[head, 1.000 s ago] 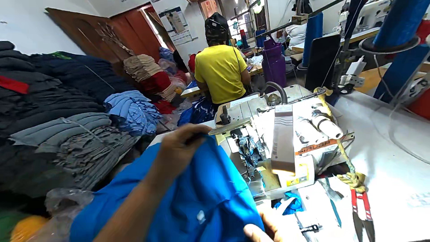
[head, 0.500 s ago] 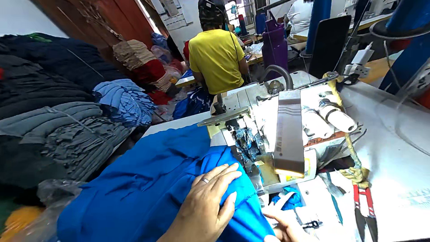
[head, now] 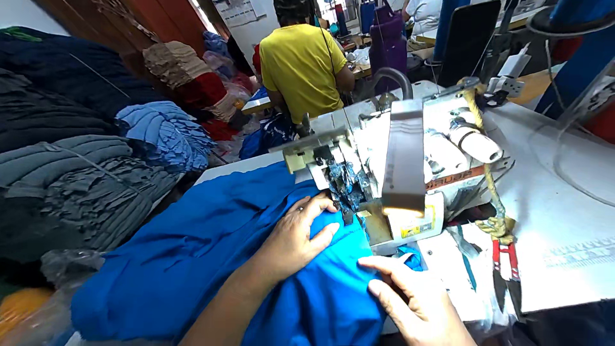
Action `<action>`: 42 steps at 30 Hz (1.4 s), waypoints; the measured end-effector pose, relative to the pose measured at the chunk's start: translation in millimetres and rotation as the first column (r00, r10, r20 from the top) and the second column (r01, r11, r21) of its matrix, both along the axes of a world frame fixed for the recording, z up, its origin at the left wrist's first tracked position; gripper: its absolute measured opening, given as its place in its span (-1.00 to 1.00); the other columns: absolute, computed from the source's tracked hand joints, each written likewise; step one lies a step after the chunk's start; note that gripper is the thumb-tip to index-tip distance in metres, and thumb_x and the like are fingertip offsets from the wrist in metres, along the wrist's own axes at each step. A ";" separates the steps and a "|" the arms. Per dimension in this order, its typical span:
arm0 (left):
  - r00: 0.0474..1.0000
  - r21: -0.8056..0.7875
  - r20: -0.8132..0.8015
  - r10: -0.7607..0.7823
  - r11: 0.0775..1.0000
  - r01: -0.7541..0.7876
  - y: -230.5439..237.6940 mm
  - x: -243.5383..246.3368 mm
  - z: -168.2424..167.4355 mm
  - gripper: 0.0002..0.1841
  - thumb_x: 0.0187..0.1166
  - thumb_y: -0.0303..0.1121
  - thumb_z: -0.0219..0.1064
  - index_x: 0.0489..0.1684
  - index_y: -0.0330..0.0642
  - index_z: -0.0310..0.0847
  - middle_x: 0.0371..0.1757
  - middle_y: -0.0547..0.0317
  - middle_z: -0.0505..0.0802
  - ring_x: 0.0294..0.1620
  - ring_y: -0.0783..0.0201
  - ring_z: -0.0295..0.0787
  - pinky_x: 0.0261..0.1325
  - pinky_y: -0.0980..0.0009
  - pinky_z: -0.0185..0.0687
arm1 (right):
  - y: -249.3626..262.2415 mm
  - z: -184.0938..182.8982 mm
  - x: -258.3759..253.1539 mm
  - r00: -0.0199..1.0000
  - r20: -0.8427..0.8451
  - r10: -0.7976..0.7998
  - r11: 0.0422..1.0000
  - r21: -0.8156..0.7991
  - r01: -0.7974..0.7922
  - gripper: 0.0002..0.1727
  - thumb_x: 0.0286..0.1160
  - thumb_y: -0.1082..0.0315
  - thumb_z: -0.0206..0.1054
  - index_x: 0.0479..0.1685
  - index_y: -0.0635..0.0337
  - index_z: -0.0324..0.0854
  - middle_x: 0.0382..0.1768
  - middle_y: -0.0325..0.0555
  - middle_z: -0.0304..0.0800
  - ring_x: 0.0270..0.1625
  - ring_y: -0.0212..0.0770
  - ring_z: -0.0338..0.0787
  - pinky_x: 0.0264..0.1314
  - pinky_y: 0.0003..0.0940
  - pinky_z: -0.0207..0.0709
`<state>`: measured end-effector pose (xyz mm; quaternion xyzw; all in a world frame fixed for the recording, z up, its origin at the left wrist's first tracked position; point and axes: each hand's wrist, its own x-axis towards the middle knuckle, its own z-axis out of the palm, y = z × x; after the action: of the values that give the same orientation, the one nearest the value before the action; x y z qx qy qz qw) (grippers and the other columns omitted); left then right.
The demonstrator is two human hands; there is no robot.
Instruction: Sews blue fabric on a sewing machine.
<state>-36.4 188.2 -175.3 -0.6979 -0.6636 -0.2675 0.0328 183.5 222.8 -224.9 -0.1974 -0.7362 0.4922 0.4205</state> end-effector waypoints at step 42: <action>0.370 0.056 0.903 -0.220 0.912 0.405 -107.0 127.0 -67.4 -0.45 0.63 -0.14 0.35 0.38 -0.48 0.53 0.27 0.16 0.83 0.30 0.68 0.65 0.44 0.55 0.54 | 17.5 17.9 88.8 0.743 0.205 0.637 0.770 -0.178 -0.612 -0.80 0.51 0.45 0.36 -0.07 0.45 0.72 -0.38 -0.03 0.75 -0.34 -0.53 0.61 -0.27 -0.69 0.41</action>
<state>90.6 81.2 -242.7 -0.5619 -0.4545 -0.5366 -0.4356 272.3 240.2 -207.0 -0.0208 -0.7818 0.6109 0.1233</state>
